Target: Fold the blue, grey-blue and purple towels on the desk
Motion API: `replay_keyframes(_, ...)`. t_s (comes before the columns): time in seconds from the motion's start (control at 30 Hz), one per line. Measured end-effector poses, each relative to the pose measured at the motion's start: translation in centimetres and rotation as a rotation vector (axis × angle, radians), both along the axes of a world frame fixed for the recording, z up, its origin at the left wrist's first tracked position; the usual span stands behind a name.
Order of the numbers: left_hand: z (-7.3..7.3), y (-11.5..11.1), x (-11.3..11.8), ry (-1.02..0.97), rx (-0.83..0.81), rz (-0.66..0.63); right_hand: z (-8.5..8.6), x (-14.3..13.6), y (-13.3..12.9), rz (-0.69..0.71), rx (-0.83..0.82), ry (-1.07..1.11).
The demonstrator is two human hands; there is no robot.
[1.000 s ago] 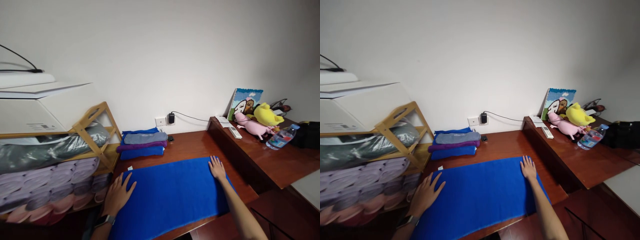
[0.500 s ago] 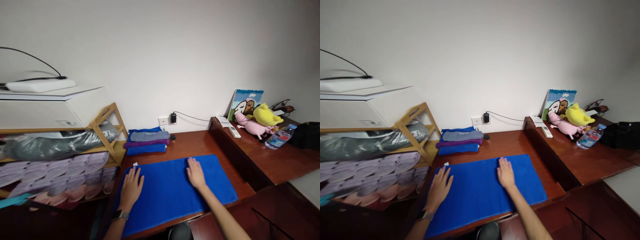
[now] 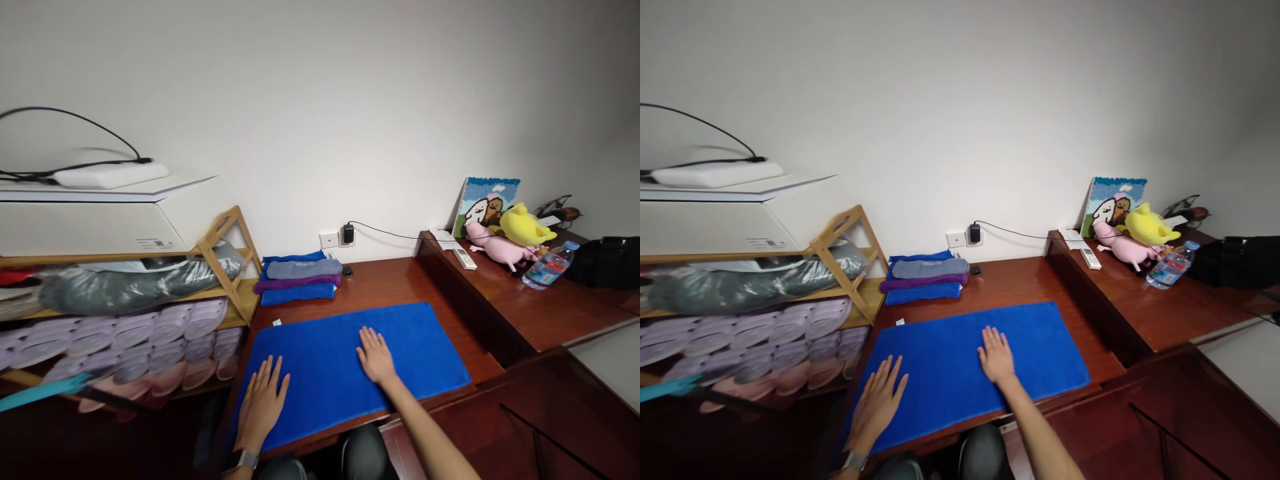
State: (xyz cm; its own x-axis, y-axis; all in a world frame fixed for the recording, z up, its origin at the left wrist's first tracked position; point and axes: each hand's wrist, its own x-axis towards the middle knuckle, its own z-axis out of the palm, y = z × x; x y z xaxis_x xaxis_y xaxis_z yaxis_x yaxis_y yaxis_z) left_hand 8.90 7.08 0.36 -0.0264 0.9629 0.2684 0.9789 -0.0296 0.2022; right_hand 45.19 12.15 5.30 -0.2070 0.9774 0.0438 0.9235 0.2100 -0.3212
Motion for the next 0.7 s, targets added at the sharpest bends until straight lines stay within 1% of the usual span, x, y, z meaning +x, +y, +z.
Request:
replay_keyframes(0.1, -0.4, -1.2, -1.4, -0.009, -0.021, 0.044, -0.8, 8.9, -0.3, -0.207, -0.013, -0.13)
replay_keyframes(0.17, -0.4, -1.6, -1.6, -0.005, -0.028, 0.053, -1.3, 14.5, -0.9, -0.339, -0.032, -0.195)
replay_keyframes(0.23, 0.0, -1.6, -1.6, 0.005, -0.033, 0.051, -1.5, 19.1, -1.8, -0.44, -0.074, -0.226)
replay_keyframes(0.3, 0.5, -1.5, -1.5, 0.009, -0.046, 0.047, -1.4, 22.2, -2.7, -0.491, -0.11, -0.226)
replay_keyframes(0.37, 1.1, -1.5, -1.6, 0.002, -0.067, 0.038, -1.0, 23.2, -3.4, -0.518, -0.104, -0.222)
replay_keyframes(0.4, 1.3, -1.7, -1.7, -0.001, -0.07, 0.031, -0.7, 22.9, -3.7, -0.521, -0.078, -0.222)
replay_keyframes(0.43, 1.6, -2.0, -1.7, -0.001, -0.063, 0.02, -0.4, 22.0, -4.0, -0.511, -0.037, -0.217)
replay_keyframes(0.47, 1.8, -2.3, -1.7, 0.003, -0.048, 0.007, -0.1, 20.4, -4.4, -0.482, 0.013, -0.203)
replay_keyframes(0.5, 2.0, -2.8, -1.6, 0.009, -0.027, -0.005, 0.1, 18.3, -4.8, -0.427, 0.066, -0.177)
replay_keyframes(0.53, 2.1, -3.3, -1.4, 0.016, -0.007, -0.019, 0.3, 15.7, -5.4, -0.35, 0.116, -0.138)
replay_keyframes(0.6, 2.4, -4.3, -0.7, 0.024, 0.005, -0.045, 0.5, 9.5, -6.7, -0.159, 0.181, -0.036)
replay_keyframes(0.67, 2.6, -5.3, 0.0, 0.026, -0.022, -0.061, 0.5, 3.2, -8.3, 0.021, 0.194, 0.063)
replay_keyframes(0.7, 2.6, -5.7, 0.3, 0.026, -0.039, -0.065, 0.4, 0.5, -9.0, 0.095, 0.188, 0.104)
